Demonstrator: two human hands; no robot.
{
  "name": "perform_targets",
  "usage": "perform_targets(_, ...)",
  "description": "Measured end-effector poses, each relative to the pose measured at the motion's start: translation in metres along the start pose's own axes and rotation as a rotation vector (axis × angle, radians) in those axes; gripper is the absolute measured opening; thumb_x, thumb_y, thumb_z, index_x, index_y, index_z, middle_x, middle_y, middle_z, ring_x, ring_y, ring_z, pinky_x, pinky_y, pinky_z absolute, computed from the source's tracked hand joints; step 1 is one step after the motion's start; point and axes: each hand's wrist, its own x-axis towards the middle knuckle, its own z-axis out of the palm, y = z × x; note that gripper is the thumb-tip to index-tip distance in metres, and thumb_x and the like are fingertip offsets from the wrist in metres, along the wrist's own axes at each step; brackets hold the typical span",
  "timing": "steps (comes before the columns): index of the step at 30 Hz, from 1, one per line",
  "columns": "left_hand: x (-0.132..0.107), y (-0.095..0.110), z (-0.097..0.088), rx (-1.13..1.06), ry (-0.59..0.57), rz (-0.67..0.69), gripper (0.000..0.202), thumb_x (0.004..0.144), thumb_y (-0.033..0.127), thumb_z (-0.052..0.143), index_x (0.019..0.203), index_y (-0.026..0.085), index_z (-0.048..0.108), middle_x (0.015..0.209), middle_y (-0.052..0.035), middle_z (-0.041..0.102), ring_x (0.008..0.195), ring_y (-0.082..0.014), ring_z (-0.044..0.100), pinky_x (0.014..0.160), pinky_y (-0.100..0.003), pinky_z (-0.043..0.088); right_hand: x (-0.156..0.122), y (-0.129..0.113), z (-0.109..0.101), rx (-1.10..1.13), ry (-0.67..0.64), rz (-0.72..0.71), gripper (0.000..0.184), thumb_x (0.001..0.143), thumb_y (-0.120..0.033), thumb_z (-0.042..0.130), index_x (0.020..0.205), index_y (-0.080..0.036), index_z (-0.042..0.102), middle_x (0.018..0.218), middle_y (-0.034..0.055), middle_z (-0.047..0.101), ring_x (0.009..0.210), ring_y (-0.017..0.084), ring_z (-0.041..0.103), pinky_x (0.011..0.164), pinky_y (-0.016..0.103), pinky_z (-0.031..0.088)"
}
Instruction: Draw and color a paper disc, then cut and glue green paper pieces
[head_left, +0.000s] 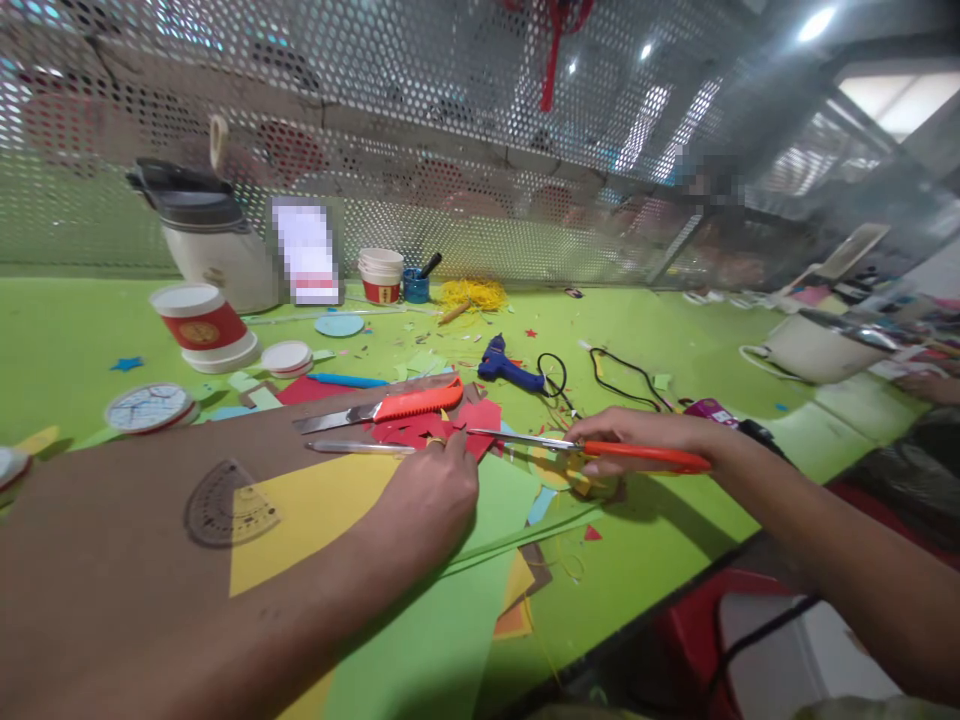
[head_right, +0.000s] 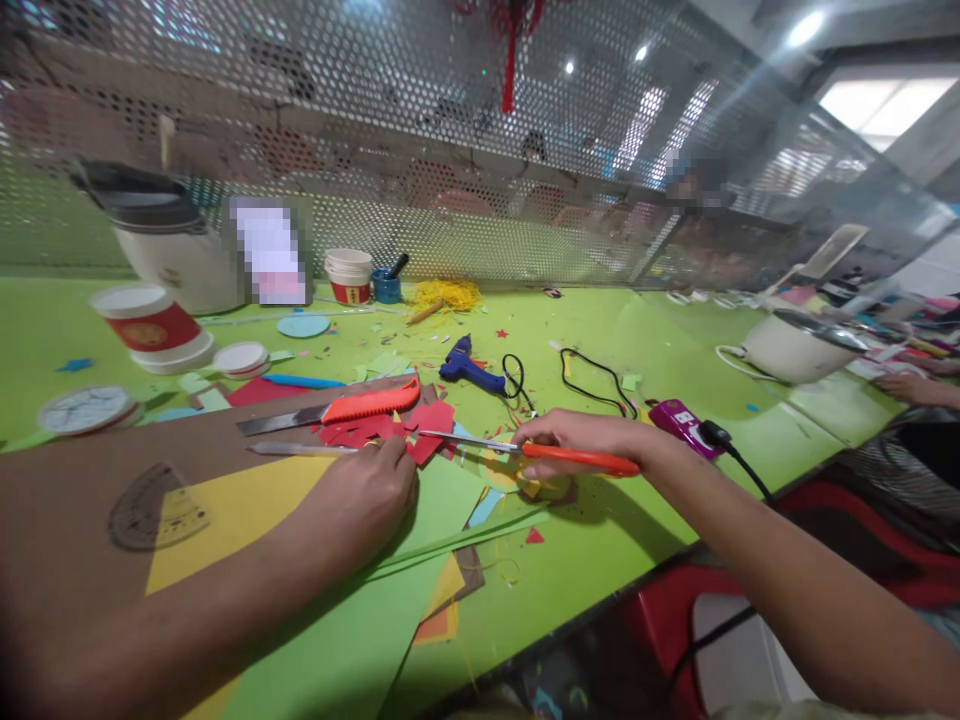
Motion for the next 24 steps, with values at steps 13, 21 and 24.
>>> perform_targets(13, -0.001, 0.004, -0.002, 0.016, -0.028, -0.008, 0.033, 0.078, -0.003, 0.041, 0.091, 0.005, 0.07, 0.089, -0.0191, 0.065, 0.076, -0.0272, 0.066, 0.063, -0.037, 0.054, 0.002, 0.001, -0.009, 0.026, -0.071, 0.107, 0.035, 0.084, -0.042, 0.063, 0.108, -0.016, 0.062, 0.071, -0.0024, 0.052, 0.052, 0.009, 0.044, 0.046, 0.021, 0.039)
perform_targets(21, -0.002, 0.004, -0.001, 0.026, -0.024, -0.015, 0.033, 0.078, -0.003, 0.041, 0.09, 0.006, 0.069, 0.086, -0.0175, 0.065, 0.074, -0.0256, 0.065, 0.061, -0.035, 0.053, 0.005, 0.006, -0.008, 0.032, -0.056, 0.102, 0.04, 0.084, -0.039, 0.062, 0.116, -0.016, 0.062, 0.069, -0.0033, 0.051, 0.05, 0.008, 0.042, 0.043, 0.019, 0.037)
perform_targets(24, -0.002, 0.004, 0.0, 0.025, -0.022, -0.018, 0.033, 0.078, -0.004, 0.04, 0.089, 0.005, 0.069, 0.086, -0.0172, 0.064, 0.073, -0.0248, 0.065, 0.061, -0.035, 0.053, 0.006, 0.003, -0.009, 0.036, -0.072, 0.12, 0.043, 0.082, -0.038, 0.063, 0.119, -0.014, 0.063, 0.069, -0.0026, 0.052, 0.05, 0.009, 0.044, 0.042, 0.019, 0.039)
